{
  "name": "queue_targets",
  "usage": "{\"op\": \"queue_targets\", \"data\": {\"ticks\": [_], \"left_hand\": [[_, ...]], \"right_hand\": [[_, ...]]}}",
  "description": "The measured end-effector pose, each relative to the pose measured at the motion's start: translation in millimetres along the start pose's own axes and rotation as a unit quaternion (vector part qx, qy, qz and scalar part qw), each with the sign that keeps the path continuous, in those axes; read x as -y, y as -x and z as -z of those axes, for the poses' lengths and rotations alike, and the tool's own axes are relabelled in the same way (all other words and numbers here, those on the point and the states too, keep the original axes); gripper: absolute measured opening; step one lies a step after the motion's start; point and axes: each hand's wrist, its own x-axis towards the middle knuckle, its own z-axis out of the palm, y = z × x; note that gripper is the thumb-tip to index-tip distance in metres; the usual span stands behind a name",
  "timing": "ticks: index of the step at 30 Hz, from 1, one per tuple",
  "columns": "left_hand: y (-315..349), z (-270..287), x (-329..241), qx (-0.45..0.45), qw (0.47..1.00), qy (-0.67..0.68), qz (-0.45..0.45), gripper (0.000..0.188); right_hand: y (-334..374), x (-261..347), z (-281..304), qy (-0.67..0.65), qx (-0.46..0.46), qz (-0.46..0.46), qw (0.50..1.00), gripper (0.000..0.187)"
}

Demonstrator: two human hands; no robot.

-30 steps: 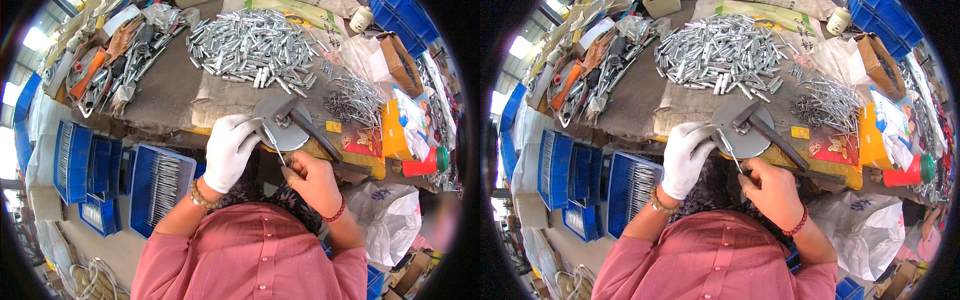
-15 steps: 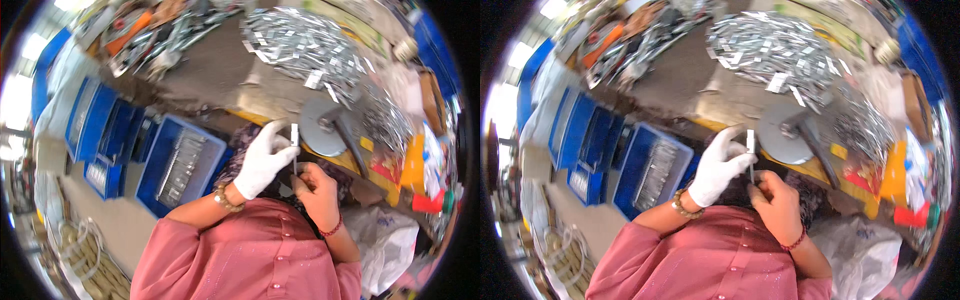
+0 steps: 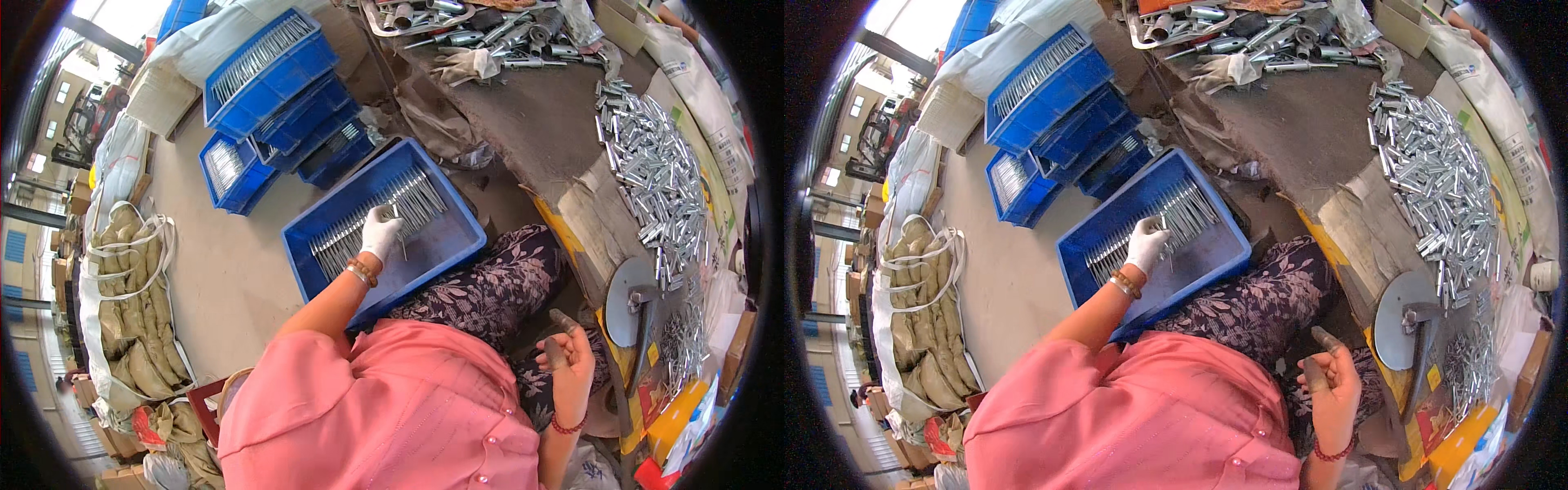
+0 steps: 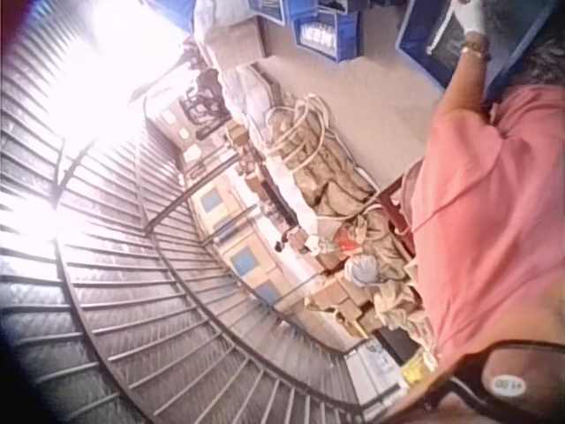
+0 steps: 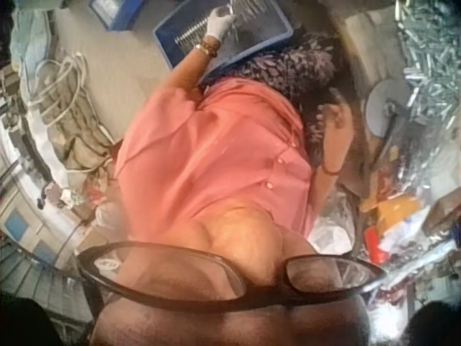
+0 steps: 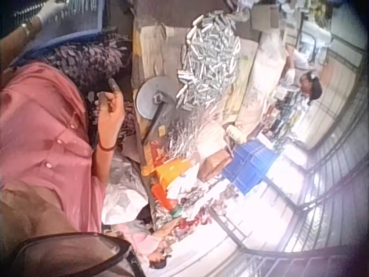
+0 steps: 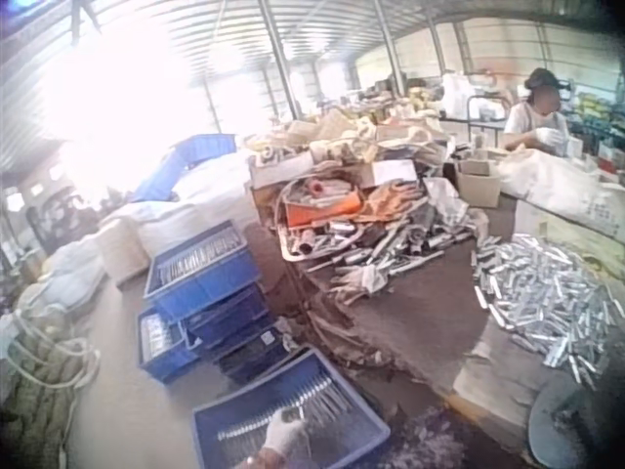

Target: The recorder is assembling small metal components using a hammer and a jig in a workshop environment.

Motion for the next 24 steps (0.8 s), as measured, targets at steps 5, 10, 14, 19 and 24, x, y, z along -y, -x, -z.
{"op": "queue_targets", "data": {"ticks": [5, 10, 14, 19, 24], "left_hand": [[-73, 7, 69, -0.081, 0.997, 0.009, -0.016, 0.059], [-74, -15, 28, -0.07, 0.997, 0.026, 0.014, 0.051], [-65, -13, 35, -0.113, 0.993, 0.027, -0.031, 0.039], [63, -35, -84, 0.236, 0.966, -0.035, -0.102, 0.019], [151, -49, -163, 0.516, 0.854, 0.003, -0.075, 0.027]], "right_hand": [[-9, 3, -7, -0.003, 0.025, 0.021, 0.999, 0.037], [-9, -3, -5, -0.022, 0.001, 0.008, 1.0, 0.039], [-10, -4, -6, -0.016, 0.032, 0.007, 0.999, 0.045], [-18, -12, -24, -0.001, 0.035, 0.055, 0.998, 0.076], [-35, -17, -45, 0.122, 0.067, 0.095, 0.986, 0.087]]}}
